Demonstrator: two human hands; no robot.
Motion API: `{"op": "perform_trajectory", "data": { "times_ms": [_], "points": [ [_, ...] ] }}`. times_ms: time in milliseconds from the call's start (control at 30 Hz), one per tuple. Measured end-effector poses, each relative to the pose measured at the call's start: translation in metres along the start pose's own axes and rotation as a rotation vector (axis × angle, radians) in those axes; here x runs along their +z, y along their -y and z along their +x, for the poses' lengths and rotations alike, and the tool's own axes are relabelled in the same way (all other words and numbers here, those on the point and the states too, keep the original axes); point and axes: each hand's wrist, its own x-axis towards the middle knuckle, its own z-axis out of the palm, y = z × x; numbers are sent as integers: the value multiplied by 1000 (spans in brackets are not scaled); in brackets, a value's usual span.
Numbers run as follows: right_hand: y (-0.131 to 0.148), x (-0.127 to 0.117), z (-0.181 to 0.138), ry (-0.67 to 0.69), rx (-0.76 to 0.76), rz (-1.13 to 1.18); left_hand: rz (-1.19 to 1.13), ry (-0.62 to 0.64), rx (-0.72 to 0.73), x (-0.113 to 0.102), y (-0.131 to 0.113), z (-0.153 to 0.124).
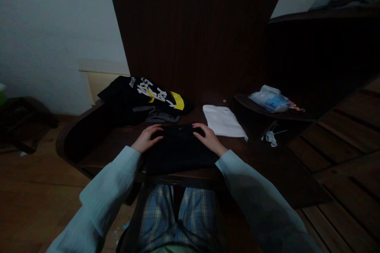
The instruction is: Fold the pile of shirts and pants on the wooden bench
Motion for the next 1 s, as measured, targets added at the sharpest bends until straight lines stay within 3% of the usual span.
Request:
{"op": "perform_trajectory", "data": {
  "times_ms": [67,167,267,333,533,733,1000],
  "points": [
    [18,-5,-10,96,30,-21,34,78,14,-8,-22,-16],
    [47,4,-28,225,26,-88,161,74,32,-6,-64,-37],
    [68,27,-45,260,-22,-172,249,103,39,16,-95,-46],
    [74,42,-54,254,-32,-246,308,106,14,35,-103,-48],
    [71,57,-69,230,13,-371,378,30,-7,63,-94,-53],
    [66,51,-69,213,37,-350,369,-9,-12,60,-88,-57],
    [54,39,-72,166,141,-353,362,-79,-129,49,-68,-72]
  ]
}}
